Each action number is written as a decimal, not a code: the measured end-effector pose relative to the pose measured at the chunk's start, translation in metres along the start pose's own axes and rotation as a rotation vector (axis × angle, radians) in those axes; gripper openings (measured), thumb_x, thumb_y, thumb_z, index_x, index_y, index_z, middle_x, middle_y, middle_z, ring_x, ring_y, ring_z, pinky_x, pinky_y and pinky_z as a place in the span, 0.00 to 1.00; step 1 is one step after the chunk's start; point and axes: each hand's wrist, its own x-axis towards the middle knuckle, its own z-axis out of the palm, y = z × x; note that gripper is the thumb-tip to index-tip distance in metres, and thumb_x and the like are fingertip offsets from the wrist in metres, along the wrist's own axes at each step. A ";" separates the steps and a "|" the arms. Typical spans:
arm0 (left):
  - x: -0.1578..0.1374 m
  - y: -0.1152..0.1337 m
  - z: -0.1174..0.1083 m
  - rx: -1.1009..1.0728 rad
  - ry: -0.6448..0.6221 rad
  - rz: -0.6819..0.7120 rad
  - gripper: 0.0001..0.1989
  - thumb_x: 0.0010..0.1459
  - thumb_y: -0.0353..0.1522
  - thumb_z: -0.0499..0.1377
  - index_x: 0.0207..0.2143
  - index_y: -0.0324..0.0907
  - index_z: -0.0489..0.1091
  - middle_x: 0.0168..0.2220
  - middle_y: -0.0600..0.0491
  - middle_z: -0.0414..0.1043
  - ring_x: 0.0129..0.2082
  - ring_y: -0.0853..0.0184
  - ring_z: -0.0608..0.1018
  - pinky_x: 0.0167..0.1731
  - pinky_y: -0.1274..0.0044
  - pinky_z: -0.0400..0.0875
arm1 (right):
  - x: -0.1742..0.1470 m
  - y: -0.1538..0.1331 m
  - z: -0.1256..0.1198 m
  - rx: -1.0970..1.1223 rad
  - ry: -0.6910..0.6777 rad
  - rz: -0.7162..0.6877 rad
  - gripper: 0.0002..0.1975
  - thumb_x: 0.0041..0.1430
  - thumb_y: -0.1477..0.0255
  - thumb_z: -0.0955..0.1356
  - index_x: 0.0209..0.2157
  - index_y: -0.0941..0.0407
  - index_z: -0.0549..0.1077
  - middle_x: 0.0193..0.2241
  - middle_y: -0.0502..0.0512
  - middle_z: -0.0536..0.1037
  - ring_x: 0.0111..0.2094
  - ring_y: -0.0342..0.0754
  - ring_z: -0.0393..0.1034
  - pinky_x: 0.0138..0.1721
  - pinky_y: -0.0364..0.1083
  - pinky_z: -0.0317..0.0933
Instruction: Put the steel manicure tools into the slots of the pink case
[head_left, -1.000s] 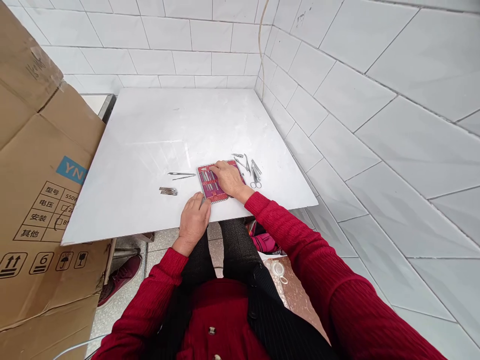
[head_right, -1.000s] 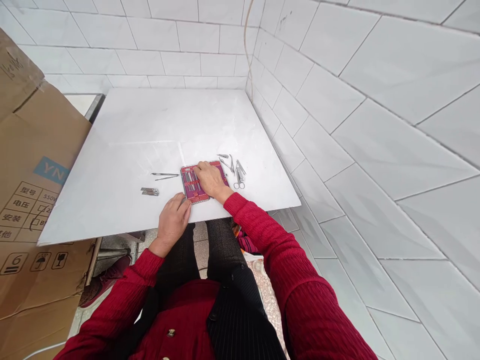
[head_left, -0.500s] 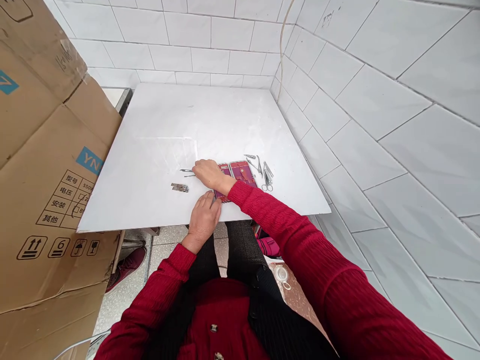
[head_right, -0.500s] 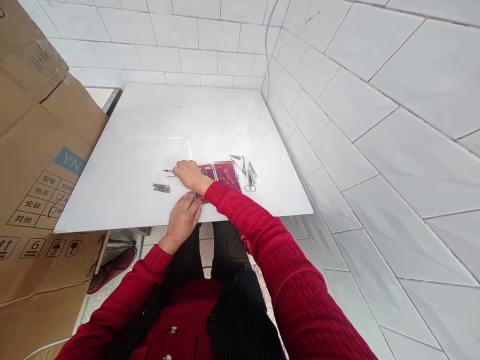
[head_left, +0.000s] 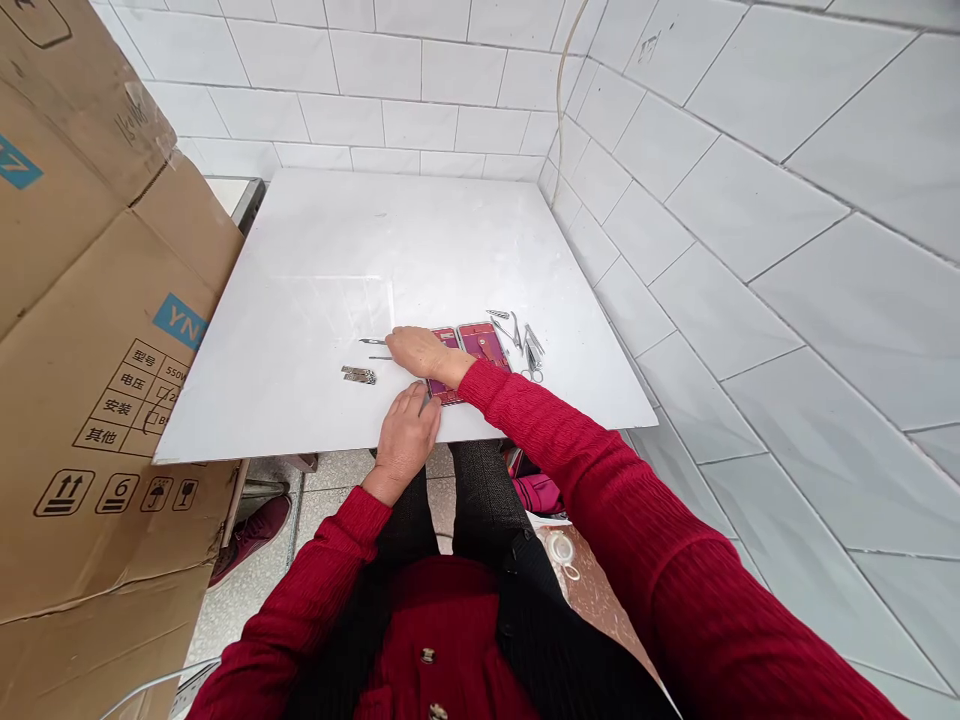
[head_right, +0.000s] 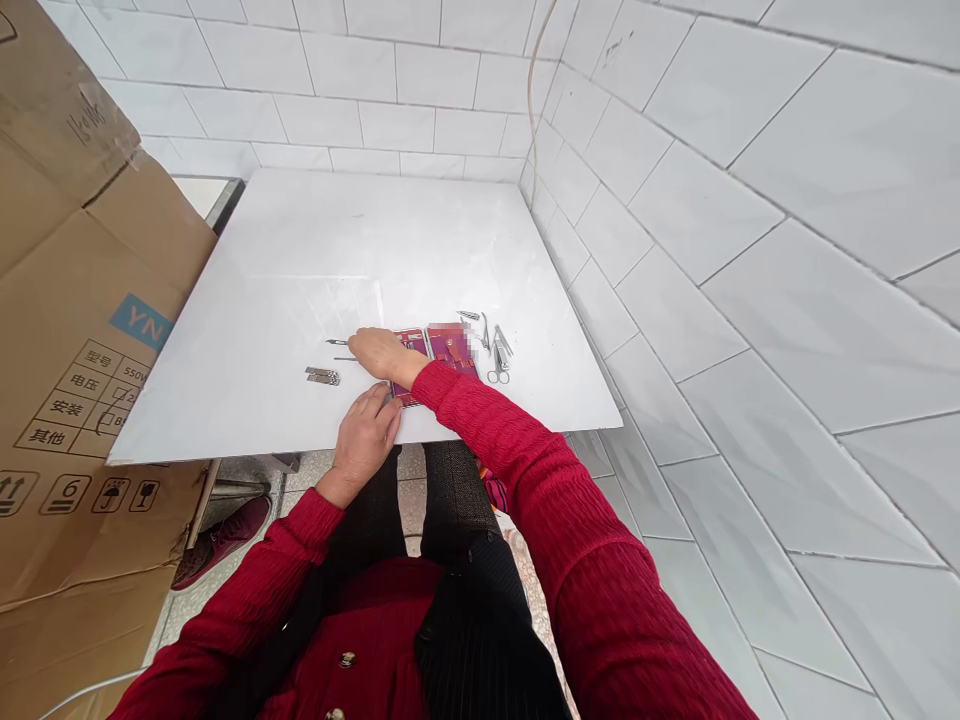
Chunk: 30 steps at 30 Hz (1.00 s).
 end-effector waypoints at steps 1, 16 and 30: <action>0.000 0.000 0.000 0.000 -0.002 -0.001 0.10 0.71 0.30 0.53 0.46 0.39 0.75 0.54 0.38 0.74 0.57 0.53 0.76 0.57 0.59 0.75 | -0.002 0.002 0.000 0.062 0.020 0.012 0.14 0.68 0.81 0.61 0.45 0.63 0.77 0.47 0.69 0.81 0.48 0.55 0.77 0.46 0.49 0.68; 0.003 0.001 -0.005 0.066 -0.038 0.036 0.12 0.72 0.30 0.51 0.48 0.40 0.74 0.53 0.39 0.73 0.57 0.54 0.76 0.56 0.60 0.74 | -0.048 0.069 0.027 1.405 0.268 0.229 0.29 0.54 0.84 0.69 0.58 0.59 0.68 0.18 0.41 0.74 0.19 0.41 0.70 0.20 0.37 0.61; 0.006 -0.001 -0.004 0.054 -0.042 0.043 0.12 0.72 0.30 0.51 0.48 0.39 0.73 0.54 0.38 0.72 0.56 0.52 0.75 0.53 0.60 0.75 | -0.059 0.101 0.035 1.132 0.401 0.309 0.29 0.59 0.81 0.67 0.63 0.59 0.70 0.21 0.43 0.74 0.21 0.41 0.69 0.24 0.40 0.62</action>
